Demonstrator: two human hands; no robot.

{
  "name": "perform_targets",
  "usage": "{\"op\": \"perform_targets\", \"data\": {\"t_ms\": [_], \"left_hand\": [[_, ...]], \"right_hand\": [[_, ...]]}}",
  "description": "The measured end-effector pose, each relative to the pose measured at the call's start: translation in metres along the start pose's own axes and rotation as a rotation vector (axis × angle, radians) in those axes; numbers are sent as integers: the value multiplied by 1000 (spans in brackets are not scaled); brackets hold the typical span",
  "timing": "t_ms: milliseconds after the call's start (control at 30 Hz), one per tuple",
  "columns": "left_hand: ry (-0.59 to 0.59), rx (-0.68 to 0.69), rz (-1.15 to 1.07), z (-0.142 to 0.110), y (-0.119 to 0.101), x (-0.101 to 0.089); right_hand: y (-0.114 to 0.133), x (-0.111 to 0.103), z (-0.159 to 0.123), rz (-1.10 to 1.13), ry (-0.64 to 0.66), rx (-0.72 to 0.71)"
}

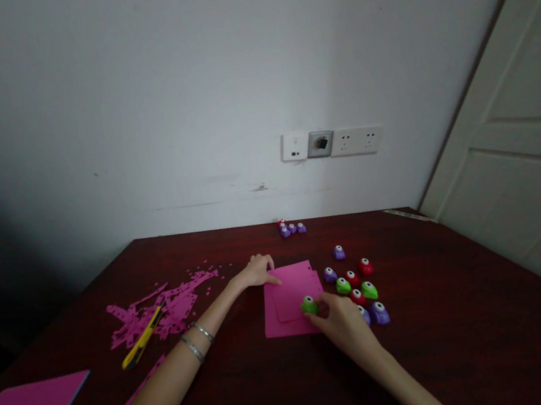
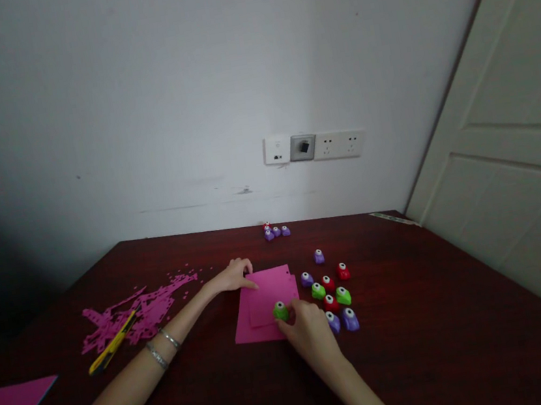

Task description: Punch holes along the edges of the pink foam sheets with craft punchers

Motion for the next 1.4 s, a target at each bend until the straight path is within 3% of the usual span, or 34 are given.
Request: {"op": "perform_targets", "data": {"t_ms": [200, 500, 633, 900, 1400], "left_hand": [[-91, 59, -263, 3, -4, -1], [-38, -10, -572, 2, 11, -3], [-69, -19, -742, -2, 16, -11], [-56, -64, -863, -4, 18, -9], [-56, -134, -971, -4, 28, -1]], "right_hand": [[2, -2, 0, -2, -8, -7], [-3, -11, 0, 173, -8, -31], [-5, -18, 3, 186, -18, -30], [-8, -10, 4, 128, -51, -58], [-13, -7, 7, 32, -78, 21]]}}
Point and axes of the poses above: each hand's wrist, its own z-axis towards the middle knuckle, its own x-axis out of the palm, y = z × x, the point moved 6 cm from there along z, towards the middle knuckle, and after that the axes turned 13 degrees about x, right-handed, at the moved point
